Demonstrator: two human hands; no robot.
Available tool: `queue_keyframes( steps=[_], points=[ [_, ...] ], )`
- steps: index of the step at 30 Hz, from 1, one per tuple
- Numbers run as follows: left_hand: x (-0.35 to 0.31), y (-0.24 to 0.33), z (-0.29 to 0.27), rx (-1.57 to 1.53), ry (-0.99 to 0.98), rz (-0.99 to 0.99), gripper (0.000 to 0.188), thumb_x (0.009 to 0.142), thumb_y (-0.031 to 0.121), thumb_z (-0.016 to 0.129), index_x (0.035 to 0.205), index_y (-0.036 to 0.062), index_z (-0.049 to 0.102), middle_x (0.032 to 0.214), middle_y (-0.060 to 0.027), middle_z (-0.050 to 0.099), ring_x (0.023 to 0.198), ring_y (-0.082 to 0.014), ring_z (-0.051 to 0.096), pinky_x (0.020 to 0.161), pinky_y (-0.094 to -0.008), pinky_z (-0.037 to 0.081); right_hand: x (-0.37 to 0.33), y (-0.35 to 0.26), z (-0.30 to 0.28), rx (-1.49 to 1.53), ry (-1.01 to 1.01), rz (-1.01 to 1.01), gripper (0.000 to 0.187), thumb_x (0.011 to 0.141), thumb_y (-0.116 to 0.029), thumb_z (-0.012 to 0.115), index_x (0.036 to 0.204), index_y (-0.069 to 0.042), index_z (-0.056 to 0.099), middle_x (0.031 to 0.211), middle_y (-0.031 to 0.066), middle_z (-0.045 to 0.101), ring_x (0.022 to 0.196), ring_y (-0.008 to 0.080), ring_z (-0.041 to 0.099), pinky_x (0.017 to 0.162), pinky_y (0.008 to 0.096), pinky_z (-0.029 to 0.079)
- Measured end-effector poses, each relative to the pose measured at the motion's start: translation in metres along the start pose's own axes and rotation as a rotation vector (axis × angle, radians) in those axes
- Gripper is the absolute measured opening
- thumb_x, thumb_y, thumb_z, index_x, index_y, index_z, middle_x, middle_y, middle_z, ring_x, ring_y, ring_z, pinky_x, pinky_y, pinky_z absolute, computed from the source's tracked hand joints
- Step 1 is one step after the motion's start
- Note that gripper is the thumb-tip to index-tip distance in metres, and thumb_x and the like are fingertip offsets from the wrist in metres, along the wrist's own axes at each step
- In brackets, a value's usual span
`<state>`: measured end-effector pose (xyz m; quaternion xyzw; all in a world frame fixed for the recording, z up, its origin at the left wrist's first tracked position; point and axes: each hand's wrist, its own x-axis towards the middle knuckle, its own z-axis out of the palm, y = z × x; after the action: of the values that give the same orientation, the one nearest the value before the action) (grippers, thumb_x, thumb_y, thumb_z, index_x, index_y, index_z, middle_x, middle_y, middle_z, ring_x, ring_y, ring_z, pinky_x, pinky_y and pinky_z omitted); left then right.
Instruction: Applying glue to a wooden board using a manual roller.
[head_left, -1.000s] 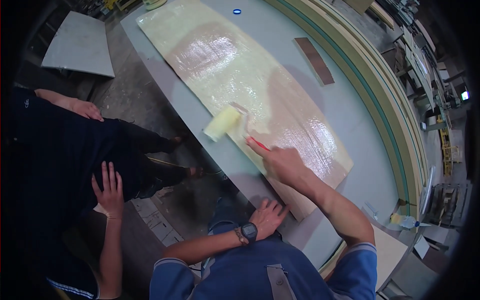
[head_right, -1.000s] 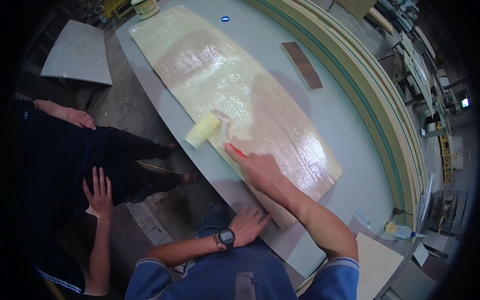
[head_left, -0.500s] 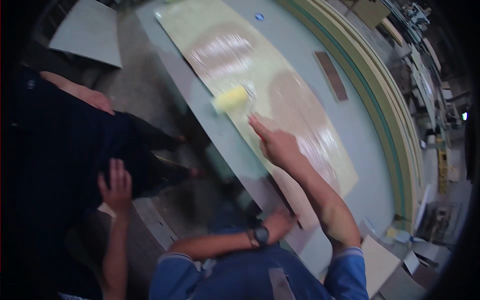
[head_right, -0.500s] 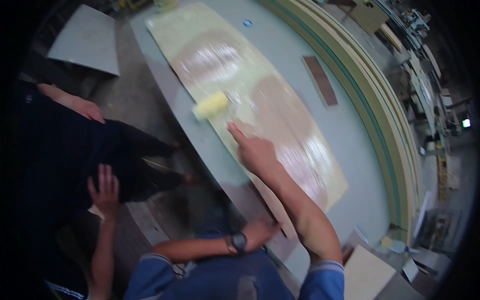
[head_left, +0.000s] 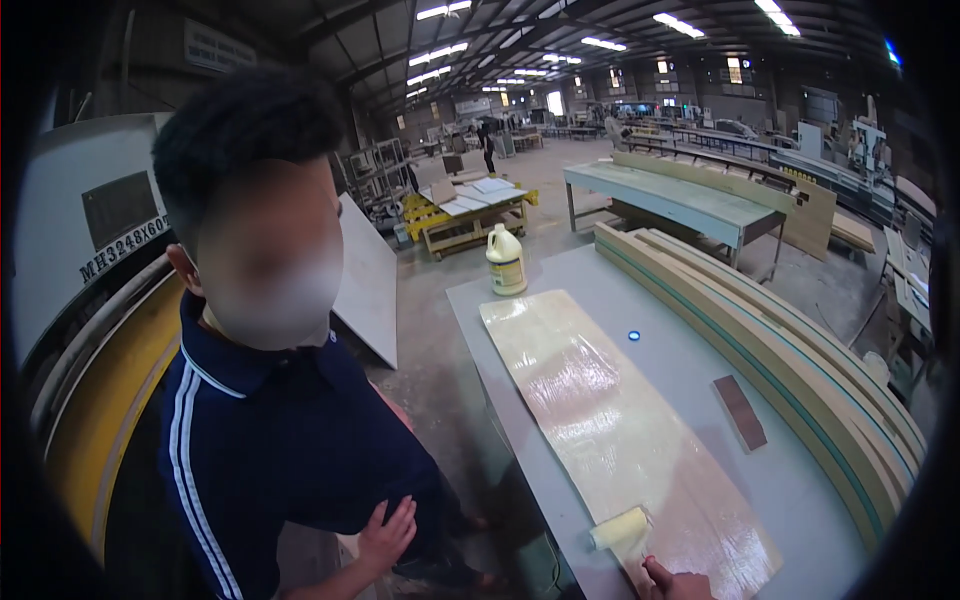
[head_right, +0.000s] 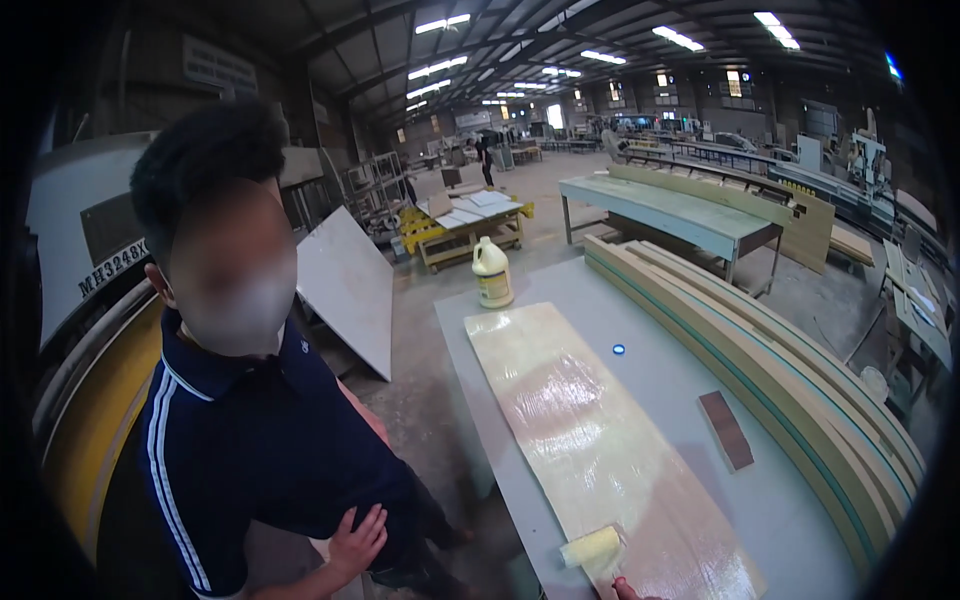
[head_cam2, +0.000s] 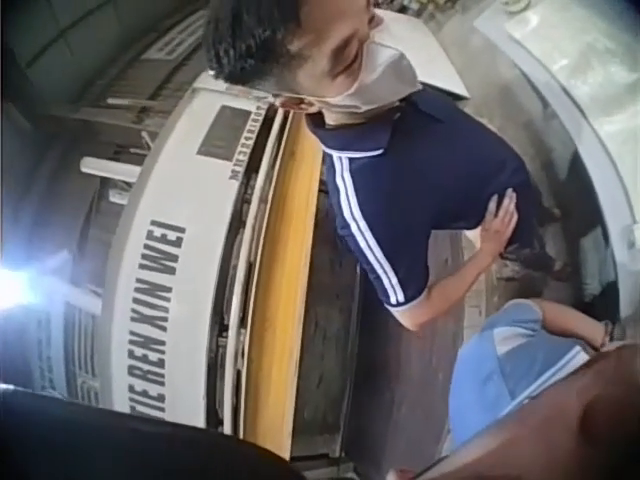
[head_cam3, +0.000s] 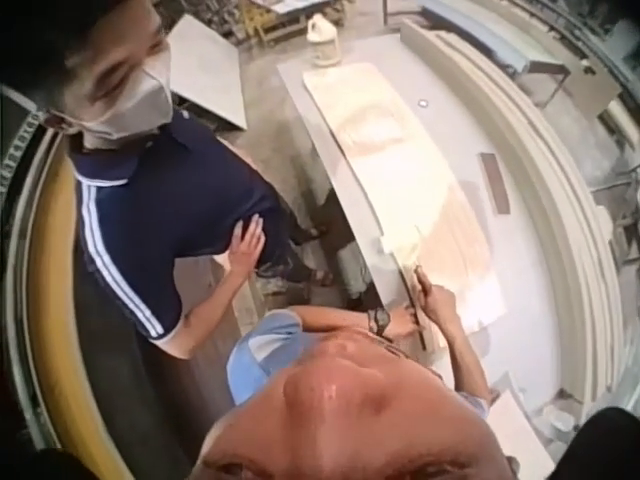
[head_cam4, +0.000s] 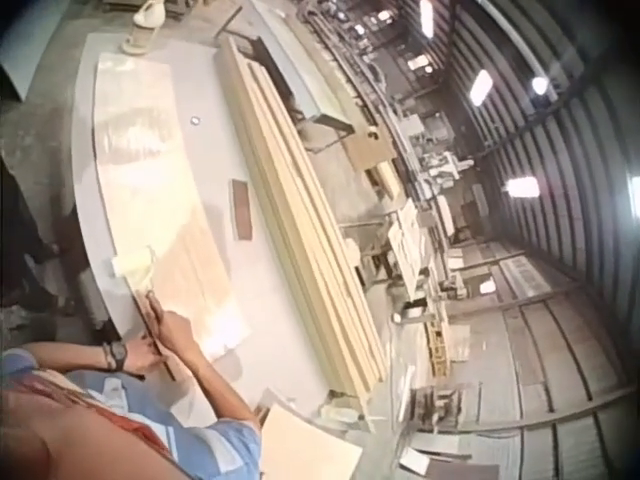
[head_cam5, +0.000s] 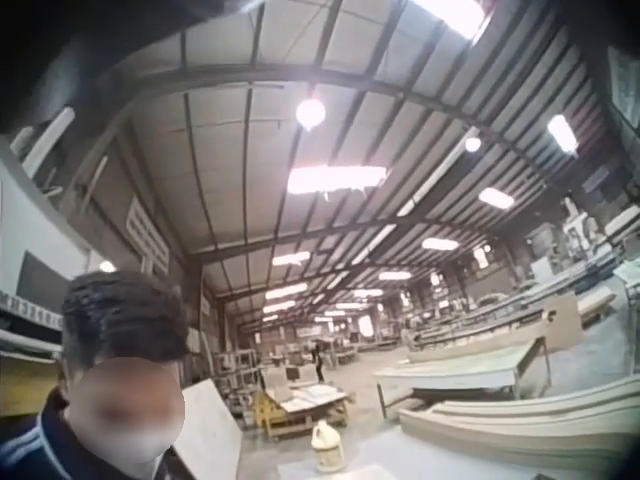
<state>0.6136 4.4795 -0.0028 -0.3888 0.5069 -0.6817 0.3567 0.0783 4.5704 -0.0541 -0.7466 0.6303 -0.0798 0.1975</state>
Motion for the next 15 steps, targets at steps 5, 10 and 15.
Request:
queue_keyframes(
  steps=[5,10,15],
  points=[
    [0.047,0.048,-0.318,-1.901,0.488,0.688,0.041,0.081,0.025,0.062,0.119,0.0107,0.06,0.127,-0.0132,0.059,0.125,-0.0309,0.047,0.109,-0.0501,0.034,0.012,0.01,0.017,-0.01,0.019,0.008,0.049,0.097,-0.037,0.054,0.145,-0.028,0.047,0.065,0.0194,0.064,0.059,0.0408,0.064,0.055,0.0526,0.05],
    [0.039,0.061,-0.393,-2.324,0.618,0.748,0.03,0.082,0.028,0.063,0.107,0.0126,0.067,0.116,-0.0121,0.065,0.122,-0.0327,0.05,0.1,-0.052,0.038,-0.045,-0.007,-0.029,0.067,-0.084,0.059,0.056,0.095,-0.032,0.056,0.149,-0.031,0.042,0.065,0.0185,0.064,0.058,0.039,0.064,0.053,0.0516,0.049],
    [0.042,0.047,-0.386,-2.384,0.472,0.962,0.032,0.088,0.022,0.055,0.116,0.0071,0.061,0.113,-0.0209,0.062,0.106,-0.0378,0.06,0.096,-0.0502,0.045,-0.034,-0.015,-0.032,0.033,-0.239,0.203,0.063,0.088,-0.032,0.062,0.148,-0.029,0.044,0.08,0.0179,0.069,0.069,0.039,0.068,0.062,0.0501,0.054]
  ],
)
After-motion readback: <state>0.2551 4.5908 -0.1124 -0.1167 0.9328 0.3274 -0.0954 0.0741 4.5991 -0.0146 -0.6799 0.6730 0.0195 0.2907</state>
